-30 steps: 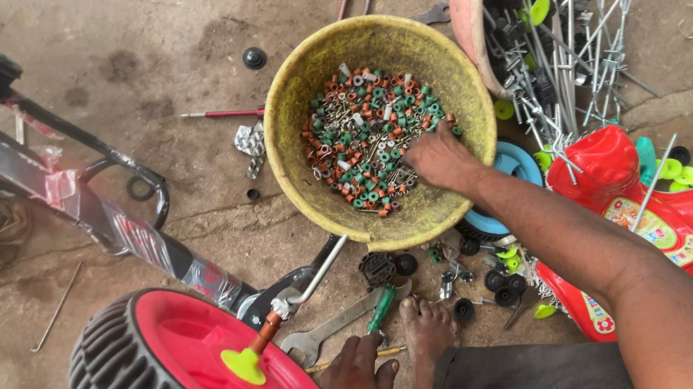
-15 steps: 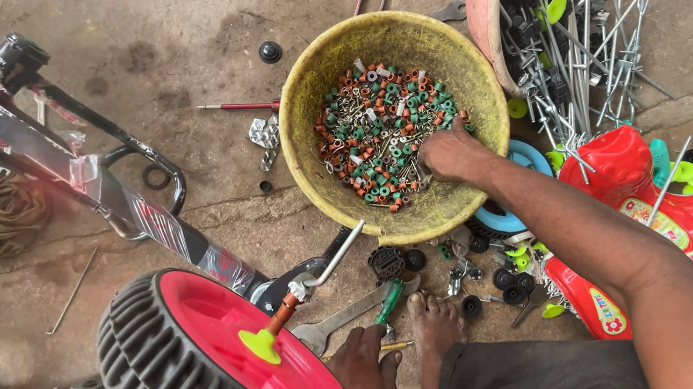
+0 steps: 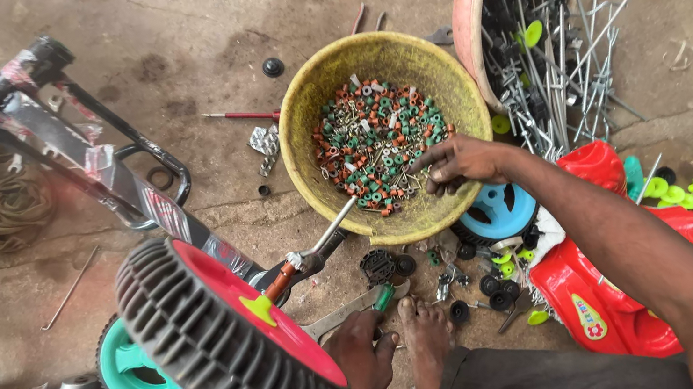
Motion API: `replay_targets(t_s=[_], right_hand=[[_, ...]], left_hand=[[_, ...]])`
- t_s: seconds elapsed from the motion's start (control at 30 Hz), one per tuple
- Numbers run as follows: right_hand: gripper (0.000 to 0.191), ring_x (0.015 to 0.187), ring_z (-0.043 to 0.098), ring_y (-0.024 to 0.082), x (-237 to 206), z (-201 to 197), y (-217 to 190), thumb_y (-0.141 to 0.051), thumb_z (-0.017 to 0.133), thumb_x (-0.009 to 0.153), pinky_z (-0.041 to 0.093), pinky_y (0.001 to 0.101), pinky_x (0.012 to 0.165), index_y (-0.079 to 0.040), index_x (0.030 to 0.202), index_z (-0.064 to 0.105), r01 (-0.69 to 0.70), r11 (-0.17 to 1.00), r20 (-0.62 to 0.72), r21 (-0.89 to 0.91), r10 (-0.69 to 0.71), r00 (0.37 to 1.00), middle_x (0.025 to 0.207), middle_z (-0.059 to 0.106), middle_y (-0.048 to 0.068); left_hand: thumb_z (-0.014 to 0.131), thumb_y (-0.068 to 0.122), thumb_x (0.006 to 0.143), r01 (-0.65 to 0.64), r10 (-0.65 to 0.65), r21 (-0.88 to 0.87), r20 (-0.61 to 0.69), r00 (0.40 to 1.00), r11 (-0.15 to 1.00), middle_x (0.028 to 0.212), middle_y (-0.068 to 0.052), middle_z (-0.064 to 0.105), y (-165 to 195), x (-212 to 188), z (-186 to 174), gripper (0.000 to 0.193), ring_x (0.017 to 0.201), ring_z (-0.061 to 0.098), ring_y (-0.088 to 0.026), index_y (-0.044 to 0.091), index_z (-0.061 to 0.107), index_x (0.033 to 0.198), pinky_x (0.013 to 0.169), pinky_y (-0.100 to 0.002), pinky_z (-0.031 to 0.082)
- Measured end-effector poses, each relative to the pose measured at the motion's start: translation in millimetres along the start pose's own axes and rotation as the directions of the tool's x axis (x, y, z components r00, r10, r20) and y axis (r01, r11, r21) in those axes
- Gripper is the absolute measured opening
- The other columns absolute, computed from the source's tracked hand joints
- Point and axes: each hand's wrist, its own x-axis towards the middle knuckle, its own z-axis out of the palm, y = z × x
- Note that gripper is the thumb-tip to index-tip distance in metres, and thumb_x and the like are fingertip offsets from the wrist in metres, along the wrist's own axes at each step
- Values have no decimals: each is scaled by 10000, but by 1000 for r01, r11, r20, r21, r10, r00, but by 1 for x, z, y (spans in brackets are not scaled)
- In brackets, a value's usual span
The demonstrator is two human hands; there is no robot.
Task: The person assembles a red and black tricycle wheel by inserting an axle, adding washers and nuts, and tightening them with a wrench. The person works on the wheel while sitting on the floor in a workshop environment.
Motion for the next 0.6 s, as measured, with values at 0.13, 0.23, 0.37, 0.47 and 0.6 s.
replay_targets(t_s=[0.13,0.23,0.37,0.47,0.6], right_hand=[[422,946,746,204,-35,13,-16,-115,656,924,601,349,834,-28,1336,638,87,987,94,135,-100,990,1075,763,169],[326,911,733,256,-76,32,-49,-135,655,948,606,391,850,-14,1247,610,165,973,114,160,-184,976,1059,768,187],[311,944,767,234,-161,72,-128,-170,648,927,618,371,880,-13,1195,650,244,952,-18,-186,-252,968,1032,789,135],[260,984,750,179,-245,120,-181,-171,665,930,597,334,907,11,1112,704,495,751,21,-437,-541,841,1033,787,121],[223,877,731,184,-354,205,-190,-66,729,896,632,346,775,-26,1115,736,679,576,114,-456,-719,686,976,763,96]], left_hand=[[671,246,893,-146,146,59,6,989,988,1142,-214,637,-10,-7,6,391,1073,613,-432,47,605,1224,923,-515,482],[643,306,934,-127,104,156,150,983,979,1127,-250,629,-20,-22,6,422,1078,621,-444,34,566,1247,951,-518,483],[616,296,927,-152,130,188,126,983,970,1090,-267,664,-26,-51,-1,365,1064,637,-441,65,605,1210,960,-508,489],[606,288,935,-136,98,261,155,983,956,1105,-273,689,-25,-68,-9,329,1068,667,-440,44,659,1148,946,-520,519],[649,336,906,-149,108,292,151,983,945,1086,-255,704,-24,-105,-22,346,1056,675,-421,31,712,1058,924,-528,525]])
